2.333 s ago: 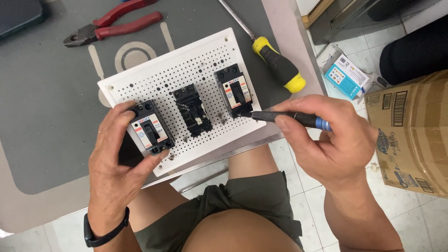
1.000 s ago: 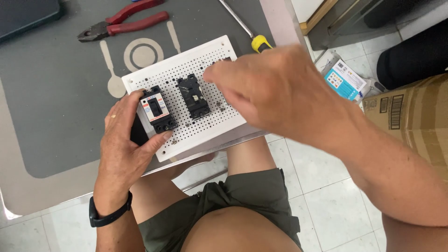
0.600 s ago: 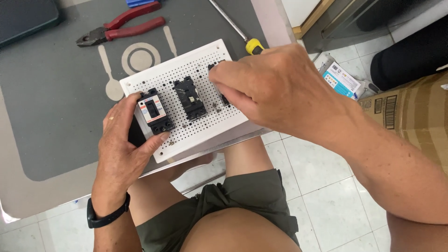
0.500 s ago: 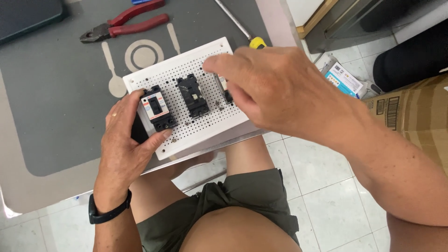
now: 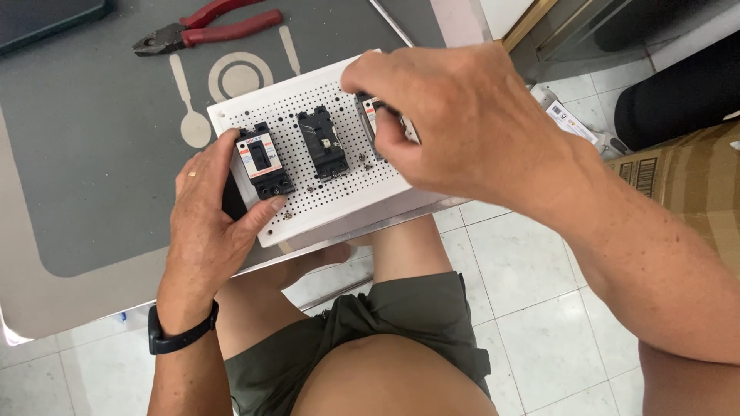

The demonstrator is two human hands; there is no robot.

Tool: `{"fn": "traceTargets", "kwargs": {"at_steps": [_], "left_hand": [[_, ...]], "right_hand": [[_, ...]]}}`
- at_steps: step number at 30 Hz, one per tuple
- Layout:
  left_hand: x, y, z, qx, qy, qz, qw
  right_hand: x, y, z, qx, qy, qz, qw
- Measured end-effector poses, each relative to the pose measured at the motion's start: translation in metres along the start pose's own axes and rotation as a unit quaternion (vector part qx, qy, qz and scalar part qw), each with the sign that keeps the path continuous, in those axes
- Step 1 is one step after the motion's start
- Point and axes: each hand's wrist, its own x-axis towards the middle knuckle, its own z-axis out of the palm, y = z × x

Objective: Securing and adjusting circuit breakers on a mounting plate using a screwdriver

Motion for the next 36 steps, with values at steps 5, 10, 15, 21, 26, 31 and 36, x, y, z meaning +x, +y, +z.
{"fn": "traceTargets", "kwargs": {"at_steps": [5, 10, 15, 21, 26, 31, 36], "left_hand": [[-0.001, 0.001, 0.0, -0.008, -0.003, -0.014, 1.0], [-0.003, -0.003, 0.002, -0.008, 0.005, 0.007, 1.0], [-0.002, 0.004, -0.001, -0.013, -0.01, -0.046, 0.999], [-0.002, 0.002, 0.0, -0.004, 0.001, -0.015, 1.0], [-0.003, 0.0, 0.001, -0.008, 0.009, -0.006, 1.0], [-0.004, -0.001, 0.002, -0.005, 0.009, -0.015, 1.0], [-0.003, 0.0, 0.0, -0.021, 0.006, -0.017, 1.0]], "right_hand": [[-0.007, 0.004, 0.006, -0.038, 0.018, 0.016, 0.999], [-0.009, -0.001, 0.0, -0.006, 0.007, 0.016, 1.0], [-0.013, 0.007, 0.013, -0.024, 0.049, 0.033, 0.998], [-0.003, -0.01, 0.003, 0.027, 0.028, 0.004, 0.999], [-0.004, 0.001, -0.002, 0.051, -0.014, 0.033, 0.998], [-0.018, 0.007, 0.005, -0.001, 0.036, 0.072, 0.997], [-0.007, -0.012, -0.012, 0.065, -0.052, 0.051, 0.995]]}}
